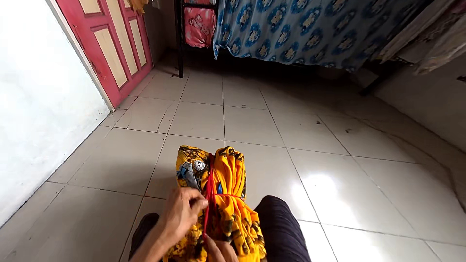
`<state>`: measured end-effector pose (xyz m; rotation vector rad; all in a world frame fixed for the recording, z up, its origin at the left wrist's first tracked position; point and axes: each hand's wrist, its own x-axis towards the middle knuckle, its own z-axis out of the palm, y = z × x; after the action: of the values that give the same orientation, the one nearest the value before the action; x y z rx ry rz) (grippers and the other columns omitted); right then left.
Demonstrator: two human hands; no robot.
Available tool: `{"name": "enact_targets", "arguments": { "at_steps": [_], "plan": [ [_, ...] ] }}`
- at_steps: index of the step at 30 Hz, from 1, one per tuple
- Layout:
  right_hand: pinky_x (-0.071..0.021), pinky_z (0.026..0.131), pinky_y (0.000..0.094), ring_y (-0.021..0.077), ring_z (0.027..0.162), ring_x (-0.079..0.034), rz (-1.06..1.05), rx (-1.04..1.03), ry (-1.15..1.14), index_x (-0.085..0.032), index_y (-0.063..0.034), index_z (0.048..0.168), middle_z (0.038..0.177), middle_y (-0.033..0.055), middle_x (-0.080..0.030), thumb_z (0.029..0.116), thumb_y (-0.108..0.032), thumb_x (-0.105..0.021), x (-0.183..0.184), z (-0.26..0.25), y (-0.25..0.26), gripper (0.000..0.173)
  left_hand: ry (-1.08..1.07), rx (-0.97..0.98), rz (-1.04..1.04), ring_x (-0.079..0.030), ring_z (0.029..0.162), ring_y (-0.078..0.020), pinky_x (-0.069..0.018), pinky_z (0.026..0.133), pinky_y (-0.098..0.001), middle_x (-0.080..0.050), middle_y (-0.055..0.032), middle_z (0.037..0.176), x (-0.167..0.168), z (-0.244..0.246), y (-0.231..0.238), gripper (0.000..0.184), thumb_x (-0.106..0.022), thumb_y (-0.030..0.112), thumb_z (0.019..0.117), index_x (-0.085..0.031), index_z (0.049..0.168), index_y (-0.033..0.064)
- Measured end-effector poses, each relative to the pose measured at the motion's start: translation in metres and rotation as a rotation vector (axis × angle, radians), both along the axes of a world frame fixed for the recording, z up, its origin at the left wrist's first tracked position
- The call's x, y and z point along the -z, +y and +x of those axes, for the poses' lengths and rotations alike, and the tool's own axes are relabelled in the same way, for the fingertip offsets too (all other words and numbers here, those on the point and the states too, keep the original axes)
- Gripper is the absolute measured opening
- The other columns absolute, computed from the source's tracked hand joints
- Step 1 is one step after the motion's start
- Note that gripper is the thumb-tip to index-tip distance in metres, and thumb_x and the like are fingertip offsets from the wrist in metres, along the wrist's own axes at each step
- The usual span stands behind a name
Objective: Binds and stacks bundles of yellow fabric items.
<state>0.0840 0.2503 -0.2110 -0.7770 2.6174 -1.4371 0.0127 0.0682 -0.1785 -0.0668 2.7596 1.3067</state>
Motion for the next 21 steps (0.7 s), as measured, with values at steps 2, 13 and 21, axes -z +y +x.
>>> {"name": "enact_targets", "arguments": {
  "at_steps": [2,13,21],
  "plan": [
    [-0.0575,0.086,0.0452,0.0399,0.096,-0.068,-0.002,-0.010,0.015,-0.061,0.0162,0.128,0.108,0.0300,-0.067,0.0922,-0.004,-0.064,0.003,0.003,-0.012,0.041,-0.006,-0.080,0.047,-0.072,0.090,-0.0227,-0.0543,0.088,-0.0422,-0.076,-0.0131,0.094,0.009,0.014,0.014,0.022,-0.068,0.020,0.0964,-0.079,0.100,0.0012],
    [-0.0537,0.101,0.0388,0.0367,0.118,-0.066,-0.118,-0.031,-0.005,-0.067,0.0136,0.108,0.124,0.0321,-0.064,0.0955,0.006,-0.049,0.018,0.012,-0.003,0.023,0.387,-0.139,-0.671,-0.070,0.084,-0.0376,-0.0583,0.064,-0.0420,-0.068,-0.0188,0.082,0.032,0.043,0.052,0.013,-0.069,0.003,0.0844,-0.079,0.091,-0.0029],
    [-0.0568,0.094,0.0335,0.0282,0.101,-0.071,-0.151,0.143,-0.031,-0.064,0.0160,0.111,0.108,0.0264,-0.069,0.0867,0.006,-0.059,0.048,0.026,0.011,0.027,0.202,-0.103,-0.741,-0.071,0.088,-0.0390,-0.0591,0.069,-0.0411,-0.069,-0.0254,0.090,0.017,0.047,0.078,0.016,-0.066,-0.007,0.0824,-0.075,0.096,-0.0112]
  ]
}}
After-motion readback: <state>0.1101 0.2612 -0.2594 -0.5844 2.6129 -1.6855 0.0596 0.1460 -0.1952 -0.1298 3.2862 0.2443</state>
